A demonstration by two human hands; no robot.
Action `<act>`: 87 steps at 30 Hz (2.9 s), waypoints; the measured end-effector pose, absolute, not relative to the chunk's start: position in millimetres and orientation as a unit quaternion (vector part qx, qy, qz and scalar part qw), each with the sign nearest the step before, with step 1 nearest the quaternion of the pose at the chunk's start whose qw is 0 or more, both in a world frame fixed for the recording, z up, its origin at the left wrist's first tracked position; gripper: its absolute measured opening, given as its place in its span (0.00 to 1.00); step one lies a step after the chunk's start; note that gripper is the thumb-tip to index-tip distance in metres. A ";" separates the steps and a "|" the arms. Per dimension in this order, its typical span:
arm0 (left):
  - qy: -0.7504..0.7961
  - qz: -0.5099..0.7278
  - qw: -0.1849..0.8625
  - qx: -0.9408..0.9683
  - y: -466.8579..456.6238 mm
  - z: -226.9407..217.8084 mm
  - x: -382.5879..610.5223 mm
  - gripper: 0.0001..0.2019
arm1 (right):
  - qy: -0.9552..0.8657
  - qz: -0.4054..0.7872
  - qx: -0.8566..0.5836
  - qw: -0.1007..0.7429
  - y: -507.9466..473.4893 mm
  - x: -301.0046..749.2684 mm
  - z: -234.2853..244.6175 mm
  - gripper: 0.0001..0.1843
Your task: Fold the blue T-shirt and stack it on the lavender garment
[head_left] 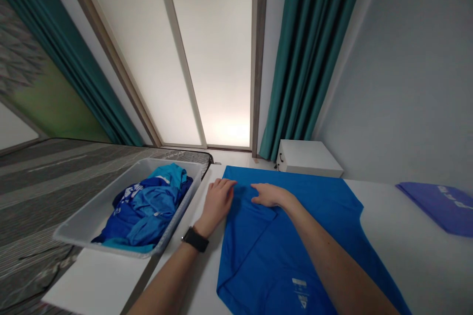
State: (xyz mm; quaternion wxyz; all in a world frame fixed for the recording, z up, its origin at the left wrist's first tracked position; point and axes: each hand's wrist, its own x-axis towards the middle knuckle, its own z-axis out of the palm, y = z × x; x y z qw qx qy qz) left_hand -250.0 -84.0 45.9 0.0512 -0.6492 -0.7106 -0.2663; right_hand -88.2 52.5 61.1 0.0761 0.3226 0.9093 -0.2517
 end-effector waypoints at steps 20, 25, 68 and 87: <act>-0.737 -0.337 -0.030 -0.585 -68.1 18.7 -301.4 0.12 | 0.894 -0.283 0.326 0.123 45.2 -79.7 82.0 0.44; -0.727 -0.347 -0.036 -0.591 -69.0 19.4 -300.0 0.12 | 0.887 -0.297 0.306 0.177 45.5 -76.2 86.9 0.45; -0.577 -0.050 -0.063 -0.813 -151.5 56.9 -173.0 0.33 | 0.907 -0.164 0.379 0.078 12.6 -16.5 76.1 0.12; -0.676 0.092 -0.057 -0.729 -212.0 75.2 -194.2 0.14 | 0.894 -0.313 0.320 0.010 49.2 18.7 83.0 0.12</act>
